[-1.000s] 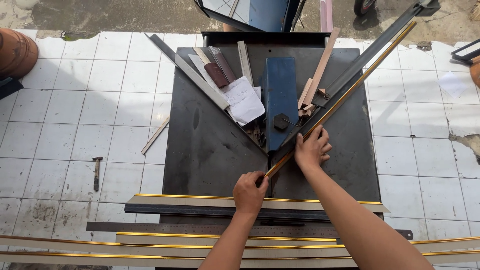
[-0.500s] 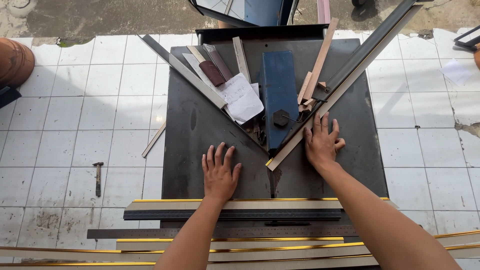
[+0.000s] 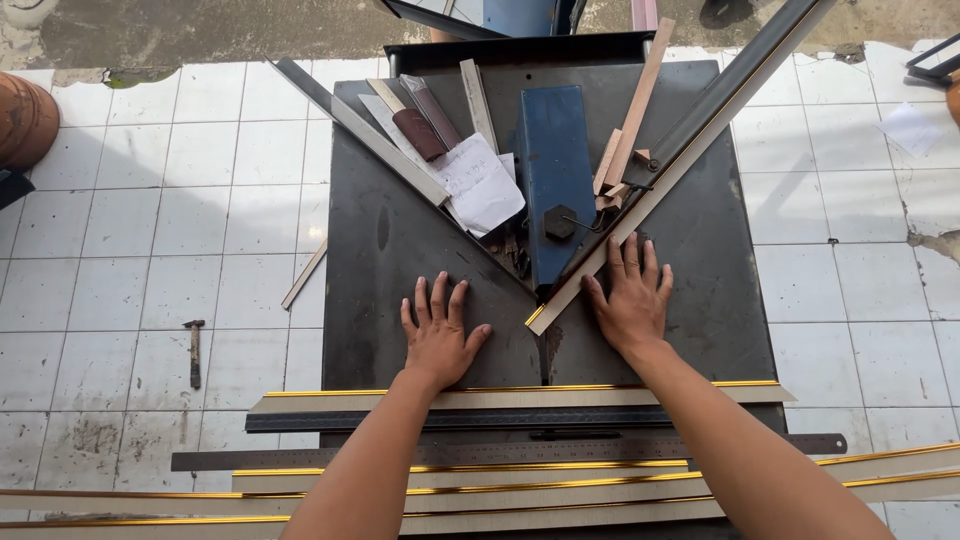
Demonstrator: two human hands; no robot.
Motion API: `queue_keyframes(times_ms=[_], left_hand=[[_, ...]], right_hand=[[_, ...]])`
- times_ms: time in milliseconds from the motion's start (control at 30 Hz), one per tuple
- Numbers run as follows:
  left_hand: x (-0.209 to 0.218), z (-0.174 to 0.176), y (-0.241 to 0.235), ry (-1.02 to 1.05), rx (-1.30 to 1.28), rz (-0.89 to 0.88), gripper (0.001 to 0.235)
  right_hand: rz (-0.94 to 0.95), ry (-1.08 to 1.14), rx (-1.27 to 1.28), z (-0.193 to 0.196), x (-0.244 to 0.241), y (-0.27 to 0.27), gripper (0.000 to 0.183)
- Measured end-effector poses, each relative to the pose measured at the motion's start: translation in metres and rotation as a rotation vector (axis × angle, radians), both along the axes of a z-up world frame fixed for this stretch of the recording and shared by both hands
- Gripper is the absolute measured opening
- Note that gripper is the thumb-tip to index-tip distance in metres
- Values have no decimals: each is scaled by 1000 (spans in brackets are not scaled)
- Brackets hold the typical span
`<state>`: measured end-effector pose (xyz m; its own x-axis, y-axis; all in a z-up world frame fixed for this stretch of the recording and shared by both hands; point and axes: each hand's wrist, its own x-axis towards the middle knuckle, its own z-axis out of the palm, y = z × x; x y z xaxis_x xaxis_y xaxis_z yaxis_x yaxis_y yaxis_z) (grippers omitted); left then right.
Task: Measuring and marking frame moldings with a ruler and pencil on a miter saw table to prepare for cutting.
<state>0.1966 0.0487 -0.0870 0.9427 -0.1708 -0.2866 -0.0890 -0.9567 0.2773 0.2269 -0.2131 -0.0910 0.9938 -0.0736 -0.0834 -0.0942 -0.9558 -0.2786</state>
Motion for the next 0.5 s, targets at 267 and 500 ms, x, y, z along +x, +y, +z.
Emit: queue_keyframes(times_ms=[267, 500], left_hand=[[2, 0, -1, 52, -4, 2, 67], [3, 6, -1, 101, -7, -5, 67]], right_hand=[[4, 28, -50, -6, 1, -3, 62], [-17, 70, -49, -7, 3, -1, 61]])
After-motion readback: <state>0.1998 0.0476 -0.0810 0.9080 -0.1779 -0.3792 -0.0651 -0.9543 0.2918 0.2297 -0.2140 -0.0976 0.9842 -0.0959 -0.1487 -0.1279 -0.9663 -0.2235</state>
